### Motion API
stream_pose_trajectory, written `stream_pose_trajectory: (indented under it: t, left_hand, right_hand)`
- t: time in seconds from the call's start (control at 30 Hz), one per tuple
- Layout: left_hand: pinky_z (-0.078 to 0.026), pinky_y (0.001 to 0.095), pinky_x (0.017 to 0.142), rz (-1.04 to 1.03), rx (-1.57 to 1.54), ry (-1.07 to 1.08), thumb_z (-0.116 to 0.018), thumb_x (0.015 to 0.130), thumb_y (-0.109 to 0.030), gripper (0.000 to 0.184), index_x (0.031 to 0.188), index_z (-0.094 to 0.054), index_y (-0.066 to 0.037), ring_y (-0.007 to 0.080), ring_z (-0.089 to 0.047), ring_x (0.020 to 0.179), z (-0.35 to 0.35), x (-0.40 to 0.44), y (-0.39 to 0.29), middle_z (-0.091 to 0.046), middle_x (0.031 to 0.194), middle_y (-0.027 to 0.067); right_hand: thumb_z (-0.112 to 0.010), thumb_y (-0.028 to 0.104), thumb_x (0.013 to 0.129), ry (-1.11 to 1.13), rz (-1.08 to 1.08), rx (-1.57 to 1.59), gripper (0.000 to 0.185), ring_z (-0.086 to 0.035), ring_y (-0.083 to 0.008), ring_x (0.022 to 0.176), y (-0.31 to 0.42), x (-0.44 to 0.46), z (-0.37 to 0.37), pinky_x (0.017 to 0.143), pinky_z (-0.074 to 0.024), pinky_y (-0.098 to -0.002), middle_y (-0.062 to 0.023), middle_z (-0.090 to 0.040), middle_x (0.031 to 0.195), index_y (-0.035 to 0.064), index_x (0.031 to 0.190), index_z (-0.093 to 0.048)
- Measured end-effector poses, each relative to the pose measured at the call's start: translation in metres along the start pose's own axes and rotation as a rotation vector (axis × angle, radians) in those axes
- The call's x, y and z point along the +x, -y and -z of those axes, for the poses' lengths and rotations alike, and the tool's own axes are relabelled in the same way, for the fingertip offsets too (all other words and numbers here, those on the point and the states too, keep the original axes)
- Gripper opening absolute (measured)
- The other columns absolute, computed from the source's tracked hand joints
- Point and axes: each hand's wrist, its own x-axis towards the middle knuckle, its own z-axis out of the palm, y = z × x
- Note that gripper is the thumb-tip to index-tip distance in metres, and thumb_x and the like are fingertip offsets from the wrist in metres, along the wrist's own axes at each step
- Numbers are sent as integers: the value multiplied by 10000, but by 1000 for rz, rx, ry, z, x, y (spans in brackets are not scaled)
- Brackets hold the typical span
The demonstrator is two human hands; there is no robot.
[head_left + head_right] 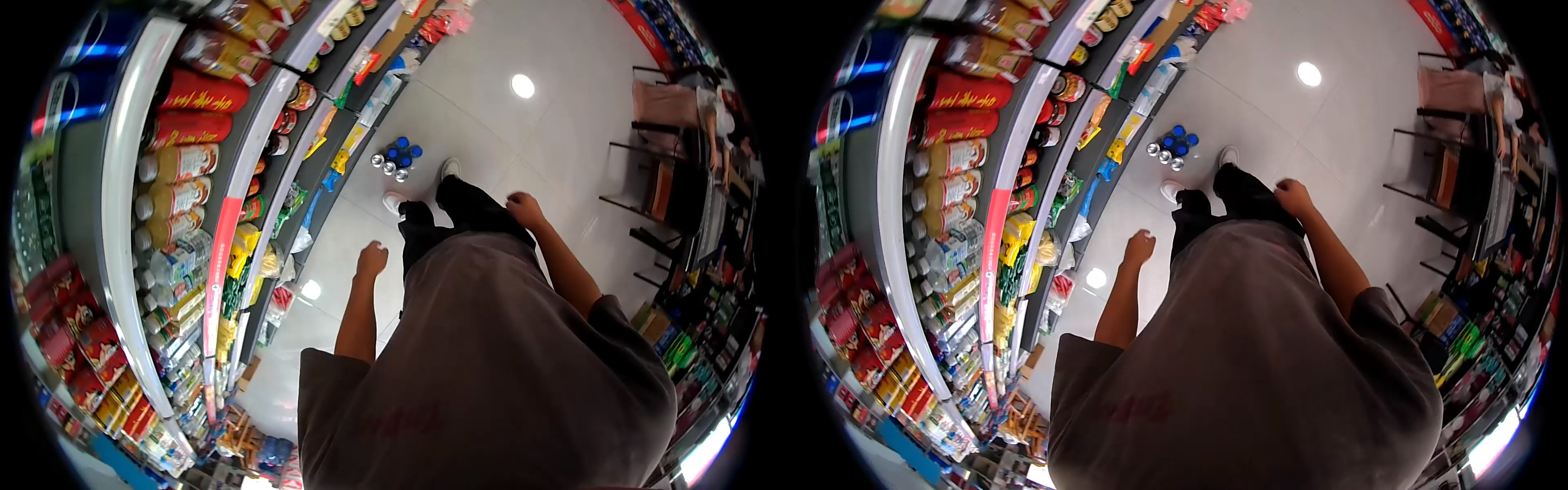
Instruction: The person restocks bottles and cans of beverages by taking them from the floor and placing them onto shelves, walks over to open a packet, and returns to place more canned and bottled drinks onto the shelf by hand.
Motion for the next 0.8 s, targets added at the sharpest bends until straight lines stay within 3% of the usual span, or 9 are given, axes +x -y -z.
stream_pose_trajectory:
  t: [0.17,0.27,0.37,0.43,0.47,0.57,0.63,0.73,0.8]
  left_hand:
    - [-533,419,897,-114,-99,-160,-616,863,-271,423,1192,-633,-5,376,-678,1008,3,21,-43,-693,1090,239]
    - [-521,391,931,-91,-245,-112,-692,870,-269,462,1234,-619,6,321,-670,1077,-21,55,-76,-687,1158,212]
    - [-464,359,1024,-87,-412,-20,-656,919,-214,465,1291,-579,55,289,-620,1188,-25,82,-152,-634,1277,225]
    - [-451,381,1041,-123,-459,24,-659,908,-231,497,1305,-569,53,334,-600,1211,-71,145,-149,-626,1279,242]
    - [-441,394,1050,-126,-355,36,-659,898,-233,508,1303,-567,61,362,-582,1227,-79,169,-158,-616,1285,257]
    - [-407,420,1079,-129,-299,2,-644,877,-223,551,1311,-535,99,419,-523,1274,-127,276,-152,-563,1317,315]
    - [-404,421,1082,-115,-161,-5,-635,881,-237,567,1325,-521,97,422,-523,1272,-156,358,-137,-553,1321,324]
    - [-407,429,1073,-106,-342,-86,-574,925,-289,563,1316,-514,111,432,-519,1271,-206,460,-84,-549,1323,329]
    - [-410,435,1066,-19,-398,-126,-519,963,-335,568,1306,-515,117,439,-520,1266,-199,503,-100,-545,1322,335]
  right_hand:
    - [-631,258,815,90,69,271,349,-702,-270,849,18,47,-26,800,-541,-369,-181,-726,918,-4,1028,-718]
    - [-636,289,795,300,-169,436,327,-696,-307,836,-39,114,-94,809,-540,-413,-187,-723,887,13,936,-742]
    - [-593,234,778,188,-83,39,273,-670,-416,916,-13,128,-100,821,-527,-490,-249,-694,929,-2,859,-704]
    - [-574,210,773,68,32,94,257,-646,-434,956,-33,156,-145,833,-520,-505,-262,-679,962,2,874,-685]
    - [-583,225,854,198,-32,131,343,-671,-364,996,-13,165,-137,870,-525,-396,-246,-695,1008,-22,1076,-668]
    - [-617,239,913,171,-261,531,378,-660,-252,1016,-40,213,-210,910,-512,-363,-137,-706,1069,-22,1184,-650]
    - [-628,223,919,234,-392,818,413,-649,-233,1002,-78,276,-288,909,-513,-357,-109,-678,1100,-4,1264,-607]
    - [-644,227,874,126,-679,1207,486,-659,-267,973,-59,348,-336,906,-505,-352,-158,-685,1119,-43,1275,-590]
    - [-660,244,883,77,-731,1224,520,-651,-266,923,-61,403,-384,853,-526,-352,-156,-669,1120,-66,1288,-558]
